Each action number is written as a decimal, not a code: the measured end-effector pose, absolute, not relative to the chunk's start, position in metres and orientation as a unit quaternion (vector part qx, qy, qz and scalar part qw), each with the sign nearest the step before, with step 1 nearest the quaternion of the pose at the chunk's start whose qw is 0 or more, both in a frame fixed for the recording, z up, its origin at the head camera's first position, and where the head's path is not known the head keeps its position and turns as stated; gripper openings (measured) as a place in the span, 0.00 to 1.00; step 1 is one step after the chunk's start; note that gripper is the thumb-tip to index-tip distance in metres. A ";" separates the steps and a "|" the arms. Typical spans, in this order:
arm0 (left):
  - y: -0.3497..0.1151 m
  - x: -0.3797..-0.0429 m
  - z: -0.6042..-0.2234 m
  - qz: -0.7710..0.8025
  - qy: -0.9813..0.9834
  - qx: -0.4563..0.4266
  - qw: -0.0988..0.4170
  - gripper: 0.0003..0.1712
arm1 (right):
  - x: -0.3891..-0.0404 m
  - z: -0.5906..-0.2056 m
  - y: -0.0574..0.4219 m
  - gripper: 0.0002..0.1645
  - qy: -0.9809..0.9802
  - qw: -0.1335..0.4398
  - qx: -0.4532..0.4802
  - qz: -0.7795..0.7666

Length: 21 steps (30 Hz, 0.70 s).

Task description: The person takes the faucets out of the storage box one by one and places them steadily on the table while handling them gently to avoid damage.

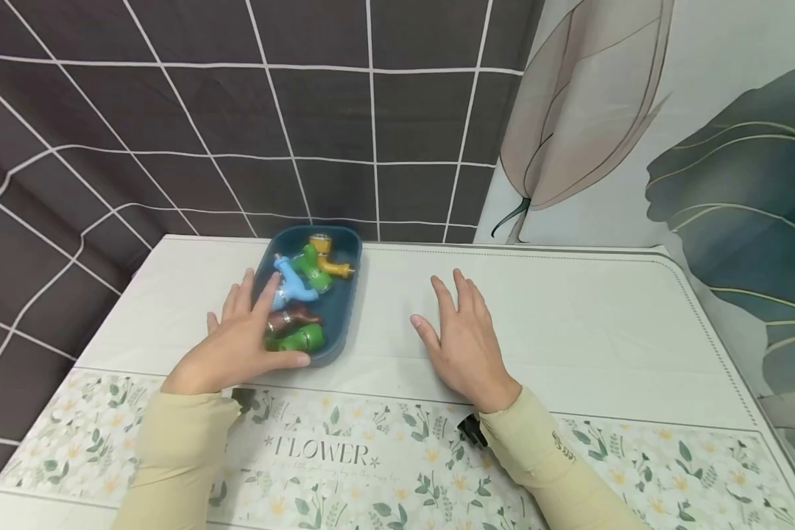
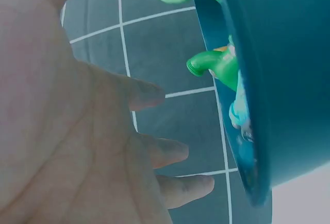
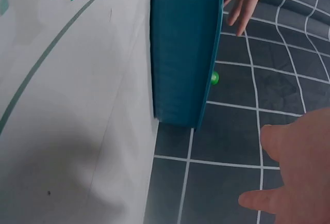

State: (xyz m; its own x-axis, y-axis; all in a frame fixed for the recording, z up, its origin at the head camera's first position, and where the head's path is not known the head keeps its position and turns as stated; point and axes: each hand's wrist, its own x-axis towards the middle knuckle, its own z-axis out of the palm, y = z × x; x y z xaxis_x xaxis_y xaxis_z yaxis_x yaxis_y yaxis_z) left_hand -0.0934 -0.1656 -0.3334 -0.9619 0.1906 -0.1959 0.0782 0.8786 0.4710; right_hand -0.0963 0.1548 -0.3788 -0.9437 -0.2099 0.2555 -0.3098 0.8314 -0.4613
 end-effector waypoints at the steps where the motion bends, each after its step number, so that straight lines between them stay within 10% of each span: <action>1: -0.167 -0.093 -0.333 0.237 0.962 0.069 0.120 0.74 | -0.096 -0.379 0.155 0.38 -0.952 0.098 0.137 0.257; 21: -0.184 -0.082 -0.345 0.234 0.961 0.060 0.133 0.71 | -0.095 -0.372 0.143 0.40 -0.943 0.110 0.158 0.271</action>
